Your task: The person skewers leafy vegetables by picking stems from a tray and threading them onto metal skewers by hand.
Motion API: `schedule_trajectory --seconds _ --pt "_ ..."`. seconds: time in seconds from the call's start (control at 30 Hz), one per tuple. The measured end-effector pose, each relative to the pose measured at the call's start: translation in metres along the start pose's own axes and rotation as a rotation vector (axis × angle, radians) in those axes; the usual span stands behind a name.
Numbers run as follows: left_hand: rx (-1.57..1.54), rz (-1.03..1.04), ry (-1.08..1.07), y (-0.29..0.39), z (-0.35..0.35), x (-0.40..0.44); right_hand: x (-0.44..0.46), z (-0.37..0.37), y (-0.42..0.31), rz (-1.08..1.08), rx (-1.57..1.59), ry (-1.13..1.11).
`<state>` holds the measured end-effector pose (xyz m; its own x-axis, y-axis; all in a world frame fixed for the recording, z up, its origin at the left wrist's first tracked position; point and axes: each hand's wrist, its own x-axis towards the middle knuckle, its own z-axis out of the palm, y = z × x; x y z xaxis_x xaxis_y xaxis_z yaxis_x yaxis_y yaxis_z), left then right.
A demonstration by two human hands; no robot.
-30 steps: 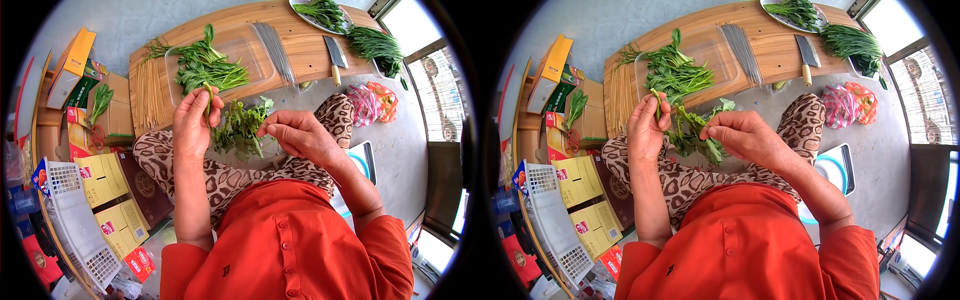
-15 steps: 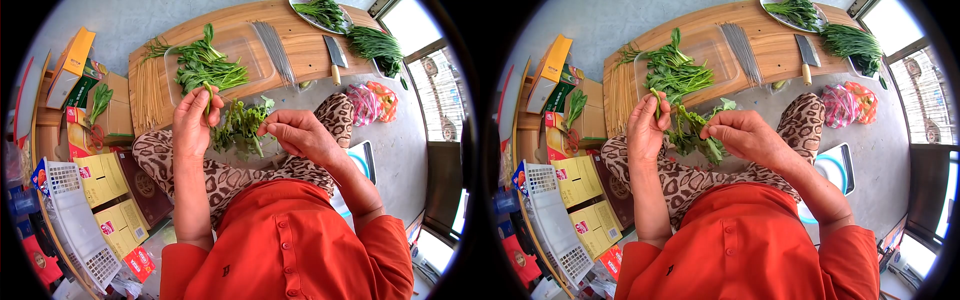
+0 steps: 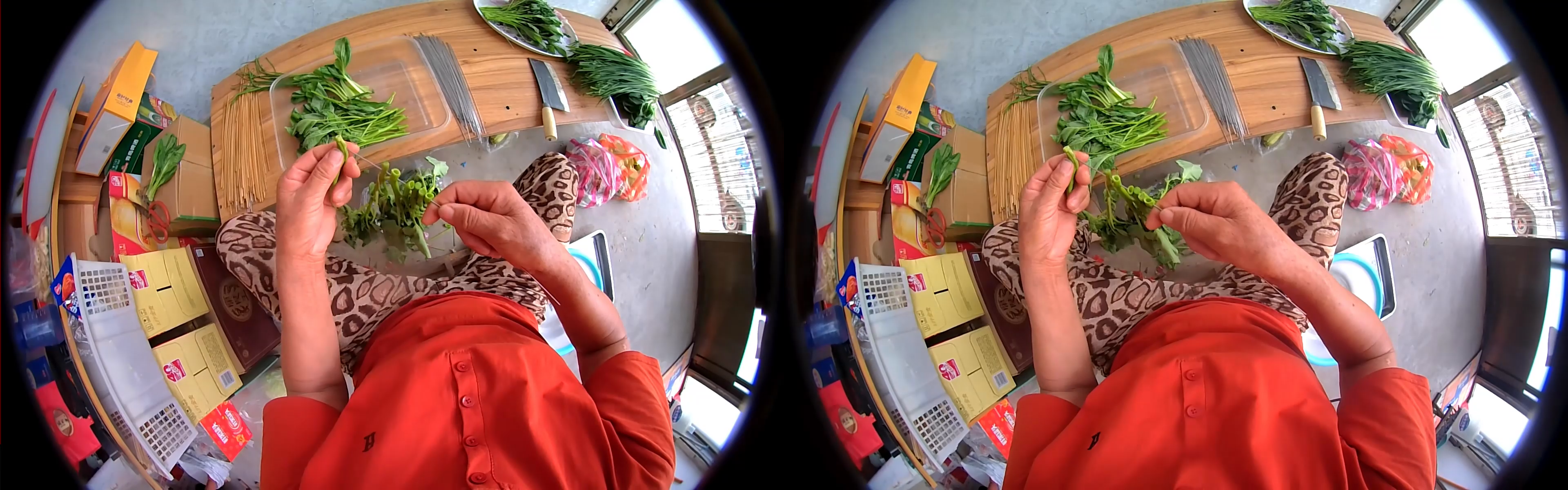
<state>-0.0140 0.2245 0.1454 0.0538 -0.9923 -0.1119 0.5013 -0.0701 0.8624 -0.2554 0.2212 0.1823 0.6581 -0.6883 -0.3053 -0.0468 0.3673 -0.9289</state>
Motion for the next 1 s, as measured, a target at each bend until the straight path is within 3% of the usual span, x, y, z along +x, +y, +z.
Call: schedule_trajectory --seconds 1.0 --pt "0.181 -0.026 -0.101 0.0089 -0.0050 -0.0060 -0.0064 -0.0059 0.0000 0.019 -0.057 -0.022"
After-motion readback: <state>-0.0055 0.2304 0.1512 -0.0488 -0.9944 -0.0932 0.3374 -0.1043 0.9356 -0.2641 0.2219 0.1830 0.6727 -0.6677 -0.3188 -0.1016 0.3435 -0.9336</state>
